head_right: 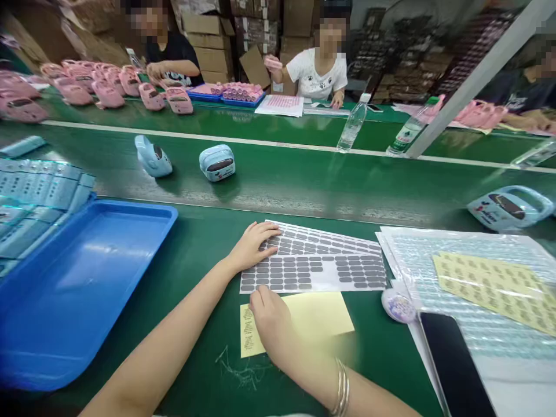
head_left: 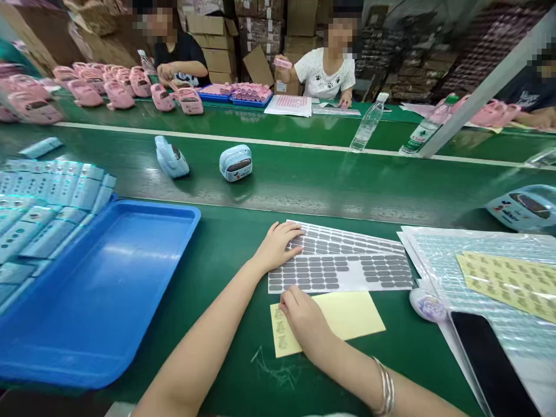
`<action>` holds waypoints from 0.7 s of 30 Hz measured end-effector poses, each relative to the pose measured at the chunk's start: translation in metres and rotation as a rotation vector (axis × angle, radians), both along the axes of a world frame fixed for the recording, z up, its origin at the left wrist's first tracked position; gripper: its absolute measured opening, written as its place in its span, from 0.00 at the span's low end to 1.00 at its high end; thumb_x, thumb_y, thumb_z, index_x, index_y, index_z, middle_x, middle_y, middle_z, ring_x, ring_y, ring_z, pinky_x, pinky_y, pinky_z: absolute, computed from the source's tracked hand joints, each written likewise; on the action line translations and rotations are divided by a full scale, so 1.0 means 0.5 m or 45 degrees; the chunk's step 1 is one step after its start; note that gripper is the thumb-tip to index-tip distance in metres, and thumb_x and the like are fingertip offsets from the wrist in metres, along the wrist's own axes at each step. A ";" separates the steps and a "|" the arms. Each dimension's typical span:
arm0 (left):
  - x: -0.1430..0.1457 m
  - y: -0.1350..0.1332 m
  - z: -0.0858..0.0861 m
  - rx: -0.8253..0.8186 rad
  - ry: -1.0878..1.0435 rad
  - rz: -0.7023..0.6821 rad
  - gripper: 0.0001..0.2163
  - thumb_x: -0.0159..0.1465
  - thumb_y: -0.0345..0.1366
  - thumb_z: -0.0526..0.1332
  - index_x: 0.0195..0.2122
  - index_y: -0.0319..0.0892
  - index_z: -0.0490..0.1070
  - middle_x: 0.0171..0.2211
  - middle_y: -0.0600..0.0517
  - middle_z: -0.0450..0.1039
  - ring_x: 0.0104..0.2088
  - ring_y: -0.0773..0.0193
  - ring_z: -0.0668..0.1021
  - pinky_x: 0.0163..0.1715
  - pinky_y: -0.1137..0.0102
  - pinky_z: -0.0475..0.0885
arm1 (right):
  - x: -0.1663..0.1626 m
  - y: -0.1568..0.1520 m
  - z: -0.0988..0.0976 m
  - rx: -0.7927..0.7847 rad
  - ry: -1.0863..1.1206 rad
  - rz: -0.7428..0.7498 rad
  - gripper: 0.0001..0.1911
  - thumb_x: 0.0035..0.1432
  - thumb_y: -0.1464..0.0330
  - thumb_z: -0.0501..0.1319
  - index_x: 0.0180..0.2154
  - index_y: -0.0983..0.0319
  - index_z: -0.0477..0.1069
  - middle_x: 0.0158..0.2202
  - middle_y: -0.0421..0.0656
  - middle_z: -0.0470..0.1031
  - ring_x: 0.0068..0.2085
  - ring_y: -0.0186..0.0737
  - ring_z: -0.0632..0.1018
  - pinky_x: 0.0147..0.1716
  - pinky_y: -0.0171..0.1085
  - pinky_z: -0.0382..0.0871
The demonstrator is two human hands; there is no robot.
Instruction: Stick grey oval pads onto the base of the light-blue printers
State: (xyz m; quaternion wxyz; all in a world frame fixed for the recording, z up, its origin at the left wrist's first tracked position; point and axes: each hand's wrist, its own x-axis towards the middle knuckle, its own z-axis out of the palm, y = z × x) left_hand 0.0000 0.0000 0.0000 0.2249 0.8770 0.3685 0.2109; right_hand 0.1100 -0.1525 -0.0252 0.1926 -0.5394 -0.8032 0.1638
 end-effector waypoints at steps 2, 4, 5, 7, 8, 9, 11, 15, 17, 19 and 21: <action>-0.001 0.000 -0.001 0.003 0.001 0.003 0.17 0.64 0.40 0.60 0.54 0.49 0.64 0.59 0.53 0.63 0.61 0.60 0.60 0.63 0.54 0.46 | -0.002 0.002 -0.001 -0.009 0.006 -0.007 0.10 0.59 0.82 0.51 0.32 0.61 0.61 0.32 0.44 0.67 0.30 0.42 0.70 0.28 0.39 0.64; -0.002 0.001 -0.001 0.006 0.002 0.005 0.17 0.64 0.40 0.60 0.54 0.49 0.64 0.59 0.53 0.63 0.61 0.59 0.60 0.63 0.54 0.46 | -0.003 0.002 0.000 -0.038 0.027 -0.001 0.12 0.58 0.83 0.50 0.32 0.61 0.61 0.32 0.44 0.66 0.30 0.42 0.69 0.28 0.39 0.63; -0.002 0.001 -0.001 0.009 0.001 0.004 0.17 0.64 0.40 0.60 0.54 0.49 0.64 0.59 0.53 0.63 0.61 0.59 0.60 0.63 0.54 0.46 | -0.003 0.002 0.003 -0.059 0.039 0.005 0.13 0.58 0.84 0.49 0.31 0.61 0.60 0.32 0.45 0.66 0.31 0.42 0.69 0.29 0.40 0.63; -0.002 0.001 -0.001 0.015 0.000 0.005 0.17 0.64 0.40 0.60 0.54 0.49 0.65 0.59 0.52 0.63 0.61 0.59 0.60 0.63 0.54 0.46 | 0.001 0.001 0.012 -0.120 0.083 0.034 0.13 0.57 0.84 0.48 0.30 0.61 0.60 0.32 0.45 0.66 0.32 0.43 0.69 0.30 0.40 0.63; -0.002 0.002 -0.001 0.018 -0.001 0.005 0.17 0.64 0.40 0.60 0.54 0.48 0.65 0.59 0.52 0.63 0.61 0.58 0.61 0.63 0.54 0.46 | 0.005 0.000 0.018 -0.163 0.115 0.054 0.13 0.56 0.84 0.49 0.30 0.61 0.59 0.32 0.44 0.67 0.33 0.43 0.69 0.31 0.40 0.63; -0.003 0.002 -0.001 0.020 -0.002 0.006 0.17 0.64 0.40 0.60 0.54 0.48 0.65 0.59 0.52 0.63 0.61 0.58 0.61 0.63 0.55 0.46 | 0.010 0.000 0.026 -0.213 0.152 0.077 0.13 0.56 0.84 0.49 0.30 0.60 0.59 0.33 0.44 0.67 0.33 0.42 0.69 0.31 0.40 0.63; -0.003 0.001 -0.002 0.021 -0.007 0.007 0.17 0.64 0.40 0.60 0.54 0.48 0.65 0.59 0.52 0.63 0.61 0.58 0.61 0.63 0.55 0.46 | 0.022 -0.002 0.044 -0.324 0.235 0.126 0.13 0.55 0.84 0.50 0.29 0.60 0.58 0.33 0.43 0.67 0.34 0.41 0.68 0.32 0.39 0.64; -0.003 0.000 -0.002 0.015 -0.010 0.012 0.17 0.64 0.40 0.60 0.54 0.48 0.65 0.58 0.52 0.63 0.61 0.58 0.61 0.64 0.55 0.45 | 0.048 -0.001 0.086 -0.544 0.441 0.226 0.10 0.57 0.81 0.50 0.30 0.60 0.58 0.35 0.42 0.66 0.35 0.39 0.68 0.35 0.38 0.64; -0.003 0.001 -0.001 0.012 -0.003 0.013 0.17 0.64 0.40 0.59 0.54 0.48 0.65 0.59 0.52 0.63 0.61 0.58 0.61 0.64 0.55 0.46 | 0.064 0.003 0.105 -0.642 0.576 0.259 0.08 0.59 0.78 0.51 0.31 0.60 0.59 0.36 0.41 0.66 0.37 0.38 0.68 0.37 0.37 0.64; -0.004 0.004 0.000 0.016 0.005 0.011 0.17 0.65 0.40 0.59 0.55 0.49 0.65 0.59 0.52 0.63 0.61 0.58 0.61 0.64 0.54 0.46 | 0.086 0.011 0.116 -0.693 0.728 0.241 0.07 0.61 0.75 0.51 0.31 0.59 0.59 0.36 0.40 0.65 0.38 0.37 0.68 0.39 0.36 0.65; -0.005 0.006 -0.002 0.033 0.009 0.011 0.18 0.64 0.40 0.60 0.55 0.49 0.64 0.59 0.51 0.63 0.61 0.57 0.61 0.64 0.54 0.47 | 0.115 0.023 0.119 -0.664 0.885 0.147 0.07 0.62 0.70 0.51 0.29 0.60 0.59 0.36 0.41 0.62 0.38 0.37 0.68 0.40 0.36 0.64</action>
